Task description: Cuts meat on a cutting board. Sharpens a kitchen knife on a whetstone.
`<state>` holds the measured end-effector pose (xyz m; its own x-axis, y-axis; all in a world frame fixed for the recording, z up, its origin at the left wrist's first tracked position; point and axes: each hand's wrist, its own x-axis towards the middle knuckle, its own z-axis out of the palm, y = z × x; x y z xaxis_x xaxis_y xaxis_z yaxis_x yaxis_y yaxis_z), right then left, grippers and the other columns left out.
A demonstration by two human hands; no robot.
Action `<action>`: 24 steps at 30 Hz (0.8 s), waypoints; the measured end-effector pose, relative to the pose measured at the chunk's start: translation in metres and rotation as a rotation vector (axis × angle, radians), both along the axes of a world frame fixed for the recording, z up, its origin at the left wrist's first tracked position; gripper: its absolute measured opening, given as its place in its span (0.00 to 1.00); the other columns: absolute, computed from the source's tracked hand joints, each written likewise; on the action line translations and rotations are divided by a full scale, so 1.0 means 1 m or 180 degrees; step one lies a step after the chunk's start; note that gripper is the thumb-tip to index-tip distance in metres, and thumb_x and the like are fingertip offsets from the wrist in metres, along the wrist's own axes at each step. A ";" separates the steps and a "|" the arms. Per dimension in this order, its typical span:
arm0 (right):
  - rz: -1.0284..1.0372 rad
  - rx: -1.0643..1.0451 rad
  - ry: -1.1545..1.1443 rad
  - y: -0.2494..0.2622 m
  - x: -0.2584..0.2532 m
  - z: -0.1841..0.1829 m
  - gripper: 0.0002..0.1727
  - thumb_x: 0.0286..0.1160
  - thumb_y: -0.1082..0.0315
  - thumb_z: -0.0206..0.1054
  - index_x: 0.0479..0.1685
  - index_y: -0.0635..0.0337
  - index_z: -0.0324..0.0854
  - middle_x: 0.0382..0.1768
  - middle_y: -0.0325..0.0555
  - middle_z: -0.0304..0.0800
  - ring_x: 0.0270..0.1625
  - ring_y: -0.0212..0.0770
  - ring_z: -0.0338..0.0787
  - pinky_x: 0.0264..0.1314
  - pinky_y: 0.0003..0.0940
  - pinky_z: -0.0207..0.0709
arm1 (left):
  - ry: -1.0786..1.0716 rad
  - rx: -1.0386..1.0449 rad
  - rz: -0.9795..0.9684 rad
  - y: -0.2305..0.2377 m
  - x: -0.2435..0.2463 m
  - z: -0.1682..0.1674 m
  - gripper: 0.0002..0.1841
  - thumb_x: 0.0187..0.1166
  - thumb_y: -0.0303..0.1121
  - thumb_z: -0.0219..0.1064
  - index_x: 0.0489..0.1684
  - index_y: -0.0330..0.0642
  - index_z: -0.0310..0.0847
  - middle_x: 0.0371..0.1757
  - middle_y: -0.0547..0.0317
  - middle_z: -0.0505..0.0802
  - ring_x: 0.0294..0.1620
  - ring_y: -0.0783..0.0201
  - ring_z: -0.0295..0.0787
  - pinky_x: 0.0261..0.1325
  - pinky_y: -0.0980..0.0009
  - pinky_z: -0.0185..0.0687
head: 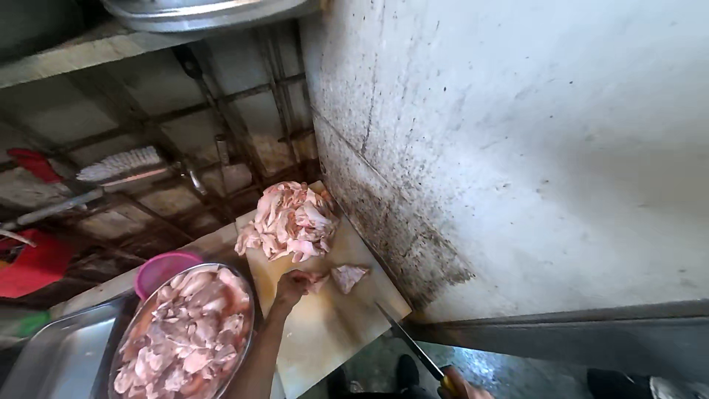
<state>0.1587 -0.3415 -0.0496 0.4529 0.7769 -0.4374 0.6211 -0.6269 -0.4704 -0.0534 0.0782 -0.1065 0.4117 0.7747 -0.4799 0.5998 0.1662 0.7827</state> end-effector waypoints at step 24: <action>-0.0137 0.0022 0.0119 0.011 -0.005 0.010 0.24 0.84 0.47 0.60 0.67 0.54 0.81 0.40 0.59 0.94 0.44 0.64 0.94 0.45 0.68 0.84 | 0.0437 -0.0415 -0.1158 0.048 0.006 0.042 0.16 0.89 0.35 0.58 0.65 0.34 0.82 0.46 0.49 0.90 0.36 0.63 0.87 0.45 0.63 0.87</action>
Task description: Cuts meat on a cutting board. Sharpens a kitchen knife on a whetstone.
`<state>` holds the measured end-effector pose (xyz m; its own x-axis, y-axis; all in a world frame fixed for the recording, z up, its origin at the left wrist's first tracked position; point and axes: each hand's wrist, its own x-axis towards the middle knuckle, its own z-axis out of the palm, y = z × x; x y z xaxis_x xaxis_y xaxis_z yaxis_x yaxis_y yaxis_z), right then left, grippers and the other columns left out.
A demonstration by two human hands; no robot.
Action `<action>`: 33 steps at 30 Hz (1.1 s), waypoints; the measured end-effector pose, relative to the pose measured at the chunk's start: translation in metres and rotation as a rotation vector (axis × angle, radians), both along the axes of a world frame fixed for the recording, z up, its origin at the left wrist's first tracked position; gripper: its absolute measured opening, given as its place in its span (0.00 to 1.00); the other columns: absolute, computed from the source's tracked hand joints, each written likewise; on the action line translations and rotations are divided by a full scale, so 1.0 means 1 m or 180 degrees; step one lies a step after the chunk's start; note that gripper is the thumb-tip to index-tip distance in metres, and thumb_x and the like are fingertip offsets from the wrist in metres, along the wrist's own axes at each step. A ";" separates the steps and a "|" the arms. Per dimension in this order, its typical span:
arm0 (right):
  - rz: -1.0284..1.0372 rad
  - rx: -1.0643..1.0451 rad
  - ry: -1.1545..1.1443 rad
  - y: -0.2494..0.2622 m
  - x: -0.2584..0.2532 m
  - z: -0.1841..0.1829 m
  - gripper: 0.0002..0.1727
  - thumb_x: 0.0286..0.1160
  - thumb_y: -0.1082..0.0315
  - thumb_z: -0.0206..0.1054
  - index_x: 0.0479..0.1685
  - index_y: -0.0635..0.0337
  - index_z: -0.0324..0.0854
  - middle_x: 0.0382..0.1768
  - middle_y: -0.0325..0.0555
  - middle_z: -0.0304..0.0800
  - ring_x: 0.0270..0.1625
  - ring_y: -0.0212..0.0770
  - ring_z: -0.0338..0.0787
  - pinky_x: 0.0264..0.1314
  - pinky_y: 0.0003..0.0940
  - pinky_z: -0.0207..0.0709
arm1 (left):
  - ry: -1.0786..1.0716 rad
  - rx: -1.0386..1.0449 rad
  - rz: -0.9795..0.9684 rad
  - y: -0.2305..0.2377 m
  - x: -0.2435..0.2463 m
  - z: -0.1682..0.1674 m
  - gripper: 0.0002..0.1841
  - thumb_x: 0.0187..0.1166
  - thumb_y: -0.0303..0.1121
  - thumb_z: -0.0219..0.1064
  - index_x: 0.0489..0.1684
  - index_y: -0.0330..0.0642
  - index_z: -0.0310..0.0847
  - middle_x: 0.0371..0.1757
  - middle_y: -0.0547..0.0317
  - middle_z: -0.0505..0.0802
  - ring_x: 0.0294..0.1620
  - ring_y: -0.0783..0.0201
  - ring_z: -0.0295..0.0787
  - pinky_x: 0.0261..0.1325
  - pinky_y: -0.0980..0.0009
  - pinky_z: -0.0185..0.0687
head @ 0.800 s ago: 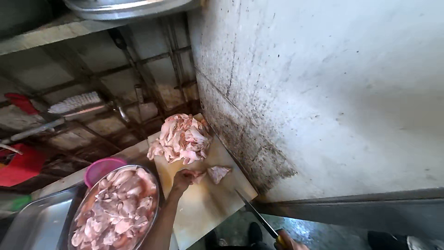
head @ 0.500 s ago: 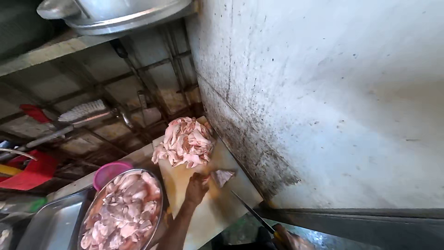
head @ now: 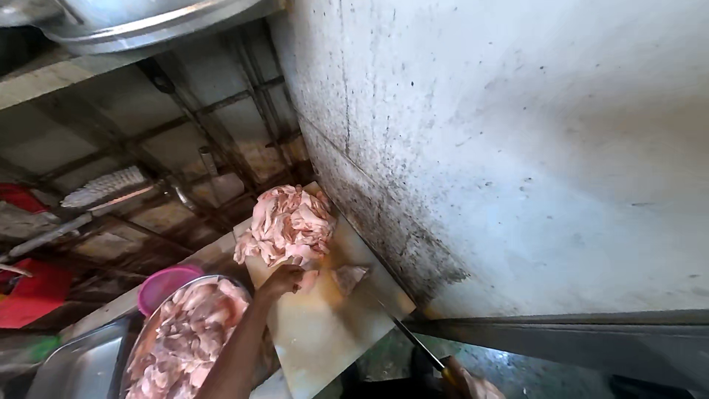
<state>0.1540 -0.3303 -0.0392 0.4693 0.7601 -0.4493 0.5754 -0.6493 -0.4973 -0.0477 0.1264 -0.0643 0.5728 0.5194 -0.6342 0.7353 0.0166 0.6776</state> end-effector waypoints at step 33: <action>-0.0452 -0.0038 -0.0013 -0.032 -0.019 -0.012 0.21 0.84 0.50 0.61 0.63 0.55 0.82 0.39 0.58 0.94 0.43 0.63 0.95 0.44 0.65 0.85 | 0.0025 0.1154 -0.1250 -0.052 0.076 -0.032 0.17 0.80 0.33 0.65 0.62 0.35 0.84 0.62 0.44 0.91 0.60 0.54 0.92 0.68 0.55 0.87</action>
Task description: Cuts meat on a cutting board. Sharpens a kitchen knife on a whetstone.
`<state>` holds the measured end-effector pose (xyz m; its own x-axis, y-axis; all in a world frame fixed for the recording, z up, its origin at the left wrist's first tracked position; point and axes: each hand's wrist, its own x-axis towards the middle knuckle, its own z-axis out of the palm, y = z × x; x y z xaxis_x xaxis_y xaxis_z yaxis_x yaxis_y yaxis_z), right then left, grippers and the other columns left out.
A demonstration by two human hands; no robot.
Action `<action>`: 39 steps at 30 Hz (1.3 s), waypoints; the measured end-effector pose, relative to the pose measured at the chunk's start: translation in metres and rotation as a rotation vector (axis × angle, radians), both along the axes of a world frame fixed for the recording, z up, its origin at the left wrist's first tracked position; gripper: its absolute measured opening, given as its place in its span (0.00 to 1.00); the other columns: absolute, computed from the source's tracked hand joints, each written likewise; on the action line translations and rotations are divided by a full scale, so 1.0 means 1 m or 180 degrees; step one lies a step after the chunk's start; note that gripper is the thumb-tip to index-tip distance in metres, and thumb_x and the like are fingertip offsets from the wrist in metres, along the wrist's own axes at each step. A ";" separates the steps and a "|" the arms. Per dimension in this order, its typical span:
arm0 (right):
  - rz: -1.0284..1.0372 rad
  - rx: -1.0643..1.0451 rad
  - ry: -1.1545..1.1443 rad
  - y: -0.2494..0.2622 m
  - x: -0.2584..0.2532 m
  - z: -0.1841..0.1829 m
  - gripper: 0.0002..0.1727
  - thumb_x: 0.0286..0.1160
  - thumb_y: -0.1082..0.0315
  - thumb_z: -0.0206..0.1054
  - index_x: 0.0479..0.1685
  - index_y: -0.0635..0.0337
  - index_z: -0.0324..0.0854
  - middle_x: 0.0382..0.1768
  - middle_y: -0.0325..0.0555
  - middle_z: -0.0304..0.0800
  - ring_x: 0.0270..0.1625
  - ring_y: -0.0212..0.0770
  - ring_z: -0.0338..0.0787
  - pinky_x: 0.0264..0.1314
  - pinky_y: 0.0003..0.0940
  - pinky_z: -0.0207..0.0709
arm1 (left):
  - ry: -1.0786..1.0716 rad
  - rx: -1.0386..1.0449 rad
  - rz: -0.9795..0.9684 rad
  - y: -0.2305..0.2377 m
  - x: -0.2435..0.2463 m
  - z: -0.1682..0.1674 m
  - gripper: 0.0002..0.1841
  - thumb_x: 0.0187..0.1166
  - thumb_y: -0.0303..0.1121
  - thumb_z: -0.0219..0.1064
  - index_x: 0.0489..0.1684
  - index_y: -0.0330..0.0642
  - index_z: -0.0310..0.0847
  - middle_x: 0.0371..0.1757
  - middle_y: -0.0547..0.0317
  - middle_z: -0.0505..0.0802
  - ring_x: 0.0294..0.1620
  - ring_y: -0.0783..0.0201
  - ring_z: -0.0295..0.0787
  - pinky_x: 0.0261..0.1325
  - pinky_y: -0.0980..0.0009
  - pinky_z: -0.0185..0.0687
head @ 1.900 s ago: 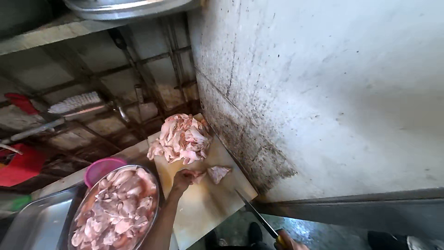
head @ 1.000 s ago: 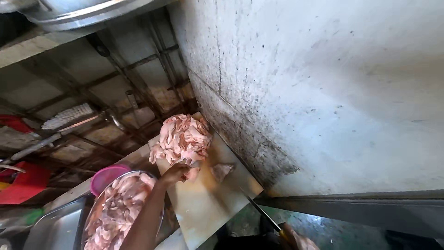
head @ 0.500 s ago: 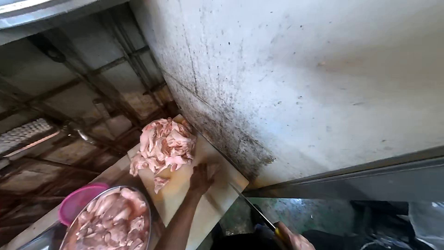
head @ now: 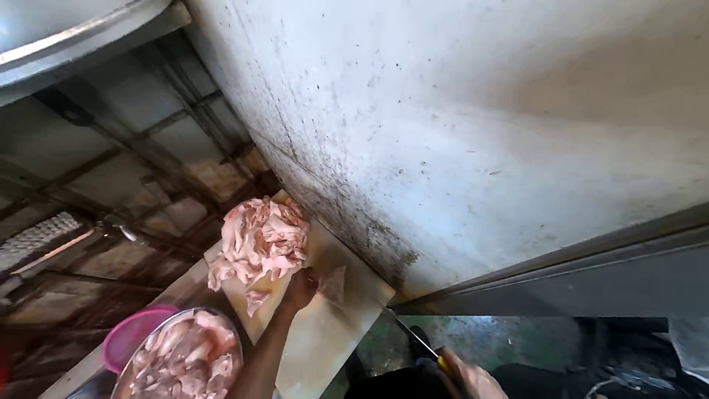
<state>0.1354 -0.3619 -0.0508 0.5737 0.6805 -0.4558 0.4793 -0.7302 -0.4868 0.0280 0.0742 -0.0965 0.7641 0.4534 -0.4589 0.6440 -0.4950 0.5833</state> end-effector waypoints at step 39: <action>0.1327 -0.1520 -0.0119 0.134 -0.062 -0.001 0.28 0.92 0.54 0.49 0.86 0.57 0.62 0.60 0.66 0.89 0.58 0.69 0.92 0.58 0.66 0.84 | -0.0453 0.0636 0.1948 -0.144 -0.071 -0.045 0.19 0.78 0.37 0.68 0.63 0.40 0.87 0.67 0.46 0.88 0.69 0.54 0.86 0.72 0.63 0.83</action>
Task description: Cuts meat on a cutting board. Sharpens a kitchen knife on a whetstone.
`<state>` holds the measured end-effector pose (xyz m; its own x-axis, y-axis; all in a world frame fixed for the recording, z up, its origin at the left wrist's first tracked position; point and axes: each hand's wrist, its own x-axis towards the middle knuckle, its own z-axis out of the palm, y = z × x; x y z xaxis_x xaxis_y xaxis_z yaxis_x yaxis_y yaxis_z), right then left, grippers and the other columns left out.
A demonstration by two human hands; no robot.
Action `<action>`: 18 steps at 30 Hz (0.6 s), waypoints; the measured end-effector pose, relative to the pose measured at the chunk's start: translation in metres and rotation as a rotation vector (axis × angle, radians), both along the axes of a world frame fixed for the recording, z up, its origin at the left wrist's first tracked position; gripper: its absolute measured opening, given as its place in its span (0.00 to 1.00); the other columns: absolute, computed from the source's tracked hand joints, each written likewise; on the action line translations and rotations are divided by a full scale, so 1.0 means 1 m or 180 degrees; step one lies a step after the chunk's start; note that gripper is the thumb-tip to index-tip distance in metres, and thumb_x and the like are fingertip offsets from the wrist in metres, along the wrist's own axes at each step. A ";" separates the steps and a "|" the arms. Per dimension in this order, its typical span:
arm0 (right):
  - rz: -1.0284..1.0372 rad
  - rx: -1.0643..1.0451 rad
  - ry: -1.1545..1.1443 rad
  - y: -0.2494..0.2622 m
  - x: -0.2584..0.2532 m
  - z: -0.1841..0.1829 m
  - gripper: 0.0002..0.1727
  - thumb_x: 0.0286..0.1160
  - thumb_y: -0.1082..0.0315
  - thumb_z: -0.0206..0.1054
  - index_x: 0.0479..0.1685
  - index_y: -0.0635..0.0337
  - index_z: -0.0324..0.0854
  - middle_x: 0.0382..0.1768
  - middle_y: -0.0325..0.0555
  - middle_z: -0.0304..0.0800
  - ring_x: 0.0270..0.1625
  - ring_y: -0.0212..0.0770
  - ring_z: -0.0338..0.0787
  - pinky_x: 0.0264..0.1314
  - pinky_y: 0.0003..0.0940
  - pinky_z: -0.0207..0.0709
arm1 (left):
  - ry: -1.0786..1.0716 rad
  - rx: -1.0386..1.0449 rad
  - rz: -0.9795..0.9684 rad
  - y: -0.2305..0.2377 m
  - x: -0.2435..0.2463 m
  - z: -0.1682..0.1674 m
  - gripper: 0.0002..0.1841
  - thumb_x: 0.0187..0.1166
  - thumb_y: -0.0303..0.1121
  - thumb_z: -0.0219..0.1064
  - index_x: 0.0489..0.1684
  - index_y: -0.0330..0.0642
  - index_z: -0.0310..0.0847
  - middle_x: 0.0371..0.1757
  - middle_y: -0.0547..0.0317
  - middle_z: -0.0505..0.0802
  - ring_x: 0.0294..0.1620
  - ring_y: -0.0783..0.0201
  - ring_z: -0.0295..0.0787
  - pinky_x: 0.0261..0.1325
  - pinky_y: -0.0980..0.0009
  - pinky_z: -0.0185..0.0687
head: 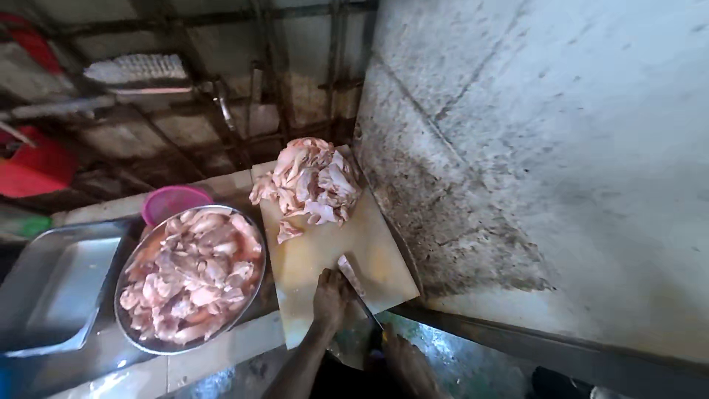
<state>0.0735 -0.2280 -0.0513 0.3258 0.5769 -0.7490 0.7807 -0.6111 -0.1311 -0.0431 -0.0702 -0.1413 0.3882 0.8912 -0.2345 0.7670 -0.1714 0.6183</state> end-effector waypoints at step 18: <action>0.0194 -0.0006 -0.0002 0.070 -0.007 -0.021 0.30 0.91 0.67 0.48 0.92 0.57 0.52 0.68 0.66 0.83 0.61 0.66 0.91 0.60 0.61 0.85 | 0.0201 0.0197 -0.0170 0.004 0.006 -0.003 0.16 0.82 0.36 0.62 0.58 0.40 0.91 0.61 0.49 0.91 0.65 0.55 0.89 0.72 0.63 0.82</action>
<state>0.0663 -0.1584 -0.0725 0.2906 0.5942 -0.7500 0.8165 -0.5626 -0.1293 -0.0369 -0.0661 -0.1447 0.4216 0.8832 -0.2052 0.7929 -0.2493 0.5560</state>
